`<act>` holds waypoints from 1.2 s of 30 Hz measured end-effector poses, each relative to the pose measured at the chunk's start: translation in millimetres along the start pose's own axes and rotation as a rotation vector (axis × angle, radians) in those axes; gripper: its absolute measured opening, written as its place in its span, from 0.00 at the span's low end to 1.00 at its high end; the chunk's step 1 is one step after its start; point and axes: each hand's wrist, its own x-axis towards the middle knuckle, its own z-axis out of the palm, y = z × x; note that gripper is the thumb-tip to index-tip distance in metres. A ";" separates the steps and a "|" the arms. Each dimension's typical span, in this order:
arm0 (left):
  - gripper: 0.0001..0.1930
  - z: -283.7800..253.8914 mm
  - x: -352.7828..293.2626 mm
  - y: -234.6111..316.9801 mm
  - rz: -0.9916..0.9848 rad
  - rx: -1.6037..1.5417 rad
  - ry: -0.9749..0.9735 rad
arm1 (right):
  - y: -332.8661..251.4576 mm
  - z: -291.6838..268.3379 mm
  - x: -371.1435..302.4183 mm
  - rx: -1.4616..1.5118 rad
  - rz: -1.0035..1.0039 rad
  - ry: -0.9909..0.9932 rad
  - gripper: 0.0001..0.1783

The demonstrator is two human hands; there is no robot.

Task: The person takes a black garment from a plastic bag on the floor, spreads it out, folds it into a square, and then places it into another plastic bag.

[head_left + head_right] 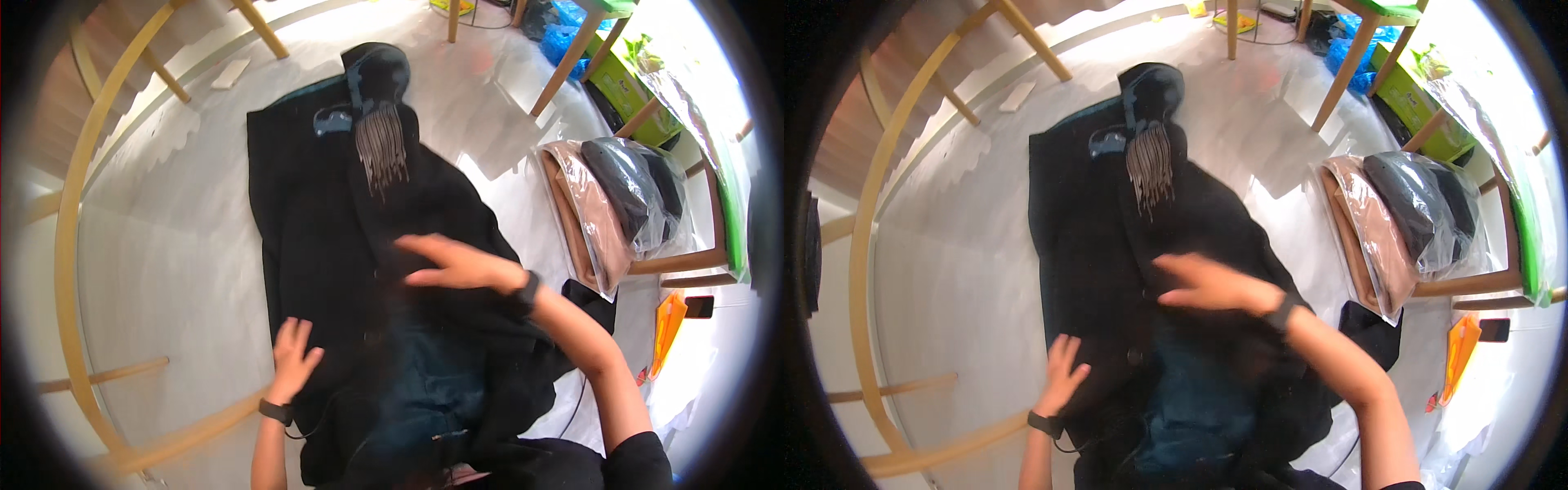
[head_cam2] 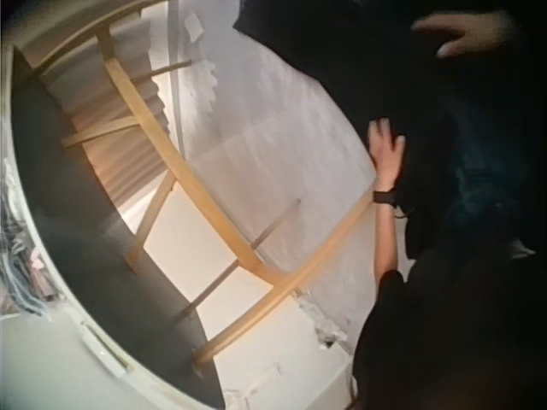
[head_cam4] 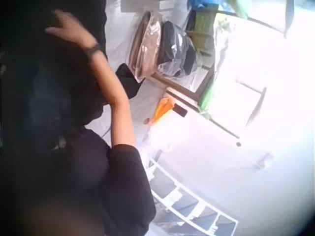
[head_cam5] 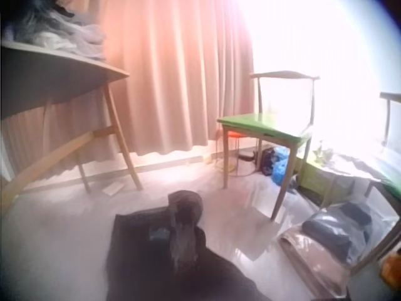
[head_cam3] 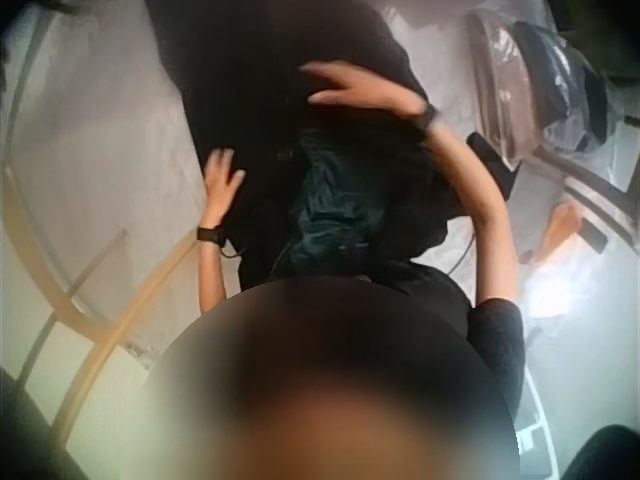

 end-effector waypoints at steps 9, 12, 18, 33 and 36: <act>0.41 60.0 -61.2 -39.9 -0.369 -0.121 0.074 | 40.9 46.0 -210.1 -0.032 0.930 0.114 0.59; 0.39 73.1 -12.2 -23.8 -0.291 -0.010 0.169 | 83.9 68.7 -192.5 -0.113 0.797 0.405 0.46; 0.35 -1.0 149.4 38.5 -0.001 0.386 0.453 | 108.3 -2.4 -69.6 -0.284 0.646 0.726 0.34; 0.24 62.7 99.3 78.0 -0.117 -0.020 0.311 | 64.1 130.1 -63.4 -0.369 0.958 0.820 0.41; 0.21 26.5 70.9 116.8 0.103 -0.214 0.595 | 96.4 102.0 -87.5 -0.187 0.814 0.788 0.28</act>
